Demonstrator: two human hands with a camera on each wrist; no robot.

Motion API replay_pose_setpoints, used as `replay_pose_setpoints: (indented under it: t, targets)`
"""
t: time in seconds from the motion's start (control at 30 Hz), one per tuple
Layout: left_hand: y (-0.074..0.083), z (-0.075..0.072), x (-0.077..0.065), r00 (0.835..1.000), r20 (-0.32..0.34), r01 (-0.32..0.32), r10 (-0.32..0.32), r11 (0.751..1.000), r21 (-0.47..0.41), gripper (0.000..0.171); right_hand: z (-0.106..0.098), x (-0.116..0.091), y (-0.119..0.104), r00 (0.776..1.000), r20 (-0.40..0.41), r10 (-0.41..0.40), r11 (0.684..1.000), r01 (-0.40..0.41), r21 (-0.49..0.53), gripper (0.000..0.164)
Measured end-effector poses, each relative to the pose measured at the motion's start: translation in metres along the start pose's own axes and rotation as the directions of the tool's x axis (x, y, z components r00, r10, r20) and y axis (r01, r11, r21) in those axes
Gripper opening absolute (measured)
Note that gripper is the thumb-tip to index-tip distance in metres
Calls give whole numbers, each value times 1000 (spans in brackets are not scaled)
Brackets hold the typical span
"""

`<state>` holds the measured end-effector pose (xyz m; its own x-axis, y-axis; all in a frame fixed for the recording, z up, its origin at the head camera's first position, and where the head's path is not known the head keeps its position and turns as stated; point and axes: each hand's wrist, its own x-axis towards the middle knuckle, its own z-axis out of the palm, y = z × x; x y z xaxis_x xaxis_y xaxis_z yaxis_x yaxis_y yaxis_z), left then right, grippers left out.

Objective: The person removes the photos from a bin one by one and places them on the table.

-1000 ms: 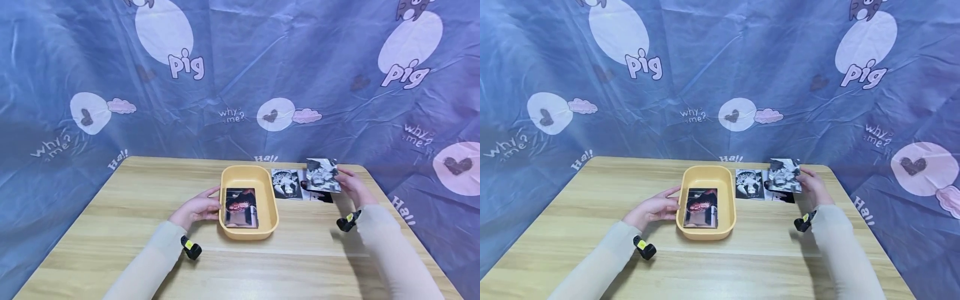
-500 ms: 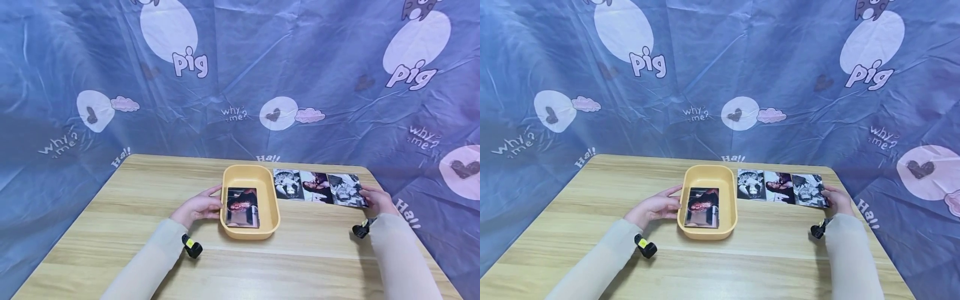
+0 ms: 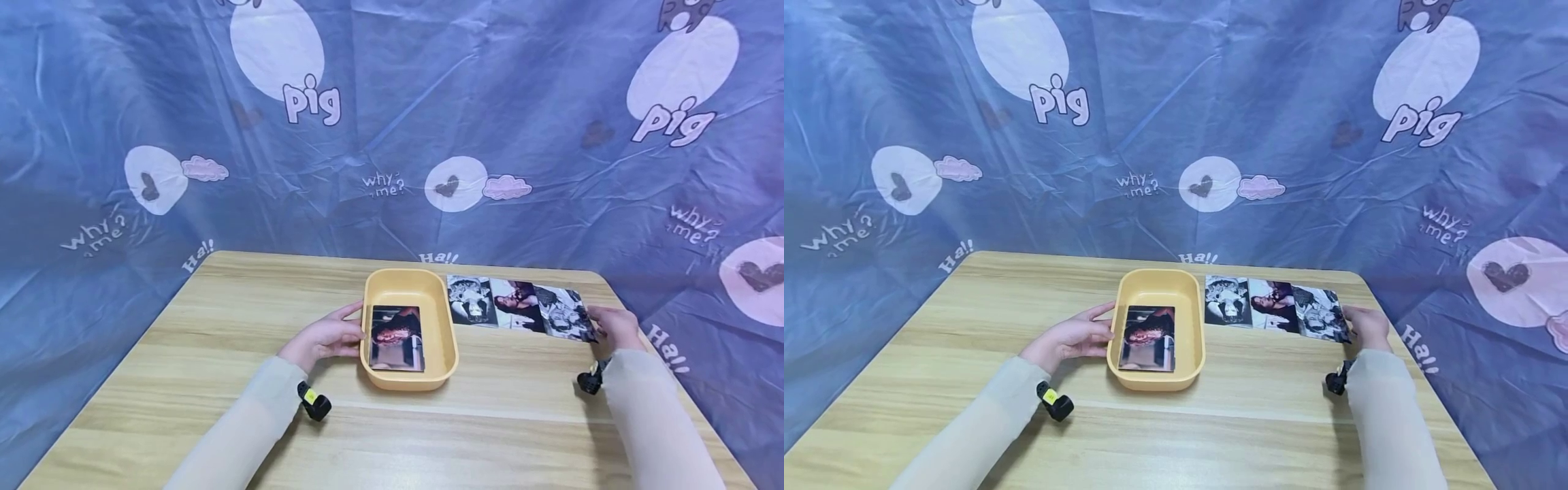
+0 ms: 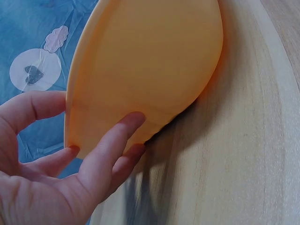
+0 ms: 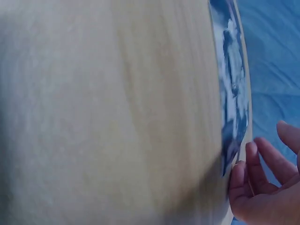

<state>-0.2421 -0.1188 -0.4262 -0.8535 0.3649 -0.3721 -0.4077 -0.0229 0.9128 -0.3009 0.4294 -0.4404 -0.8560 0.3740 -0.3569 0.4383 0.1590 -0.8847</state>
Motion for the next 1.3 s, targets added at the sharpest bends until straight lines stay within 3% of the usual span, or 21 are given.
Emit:
replay_pose_setpoints:
  t: [0.03,0.17,0.23,0.37,0.47,0.67,0.9,1.3]
  targets:
    - [0,0,0,1000,-4,0,0,1000,2,86,1,-2,-1,1000,-4,3,1000,-3,2,14]
    - [0,-1,2,1000,-3,0,0,1000,2,87,3,-10,-9,997,44,-57,998,58,-31,65]
    - [0,-2,2,1000,3,0,0,1000,-1,87,6,-16,-16,996,67,-60,998,60,-8,74]
    - [1,-2,1,1000,9,1,-1,1000,-5,87,17,-28,-34,993,107,-52,994,41,103,77]
    - [2,-3,1,1000,7,7,-7,1000,-6,86,28,-37,-45,981,162,-105,989,85,124,79]
    - [4,-4,1,1000,12,11,-11,1000,-11,86,60,-55,-69,927,326,-187,971,123,205,80]
    - [5,-4,0,1000,25,6,-5,1000,-14,87,118,-87,-98,877,437,-198,928,25,372,76]
    - [5,-3,-1,1000,16,10,-9,1000,-10,87,211,-153,-98,802,548,-238,934,34,356,66]
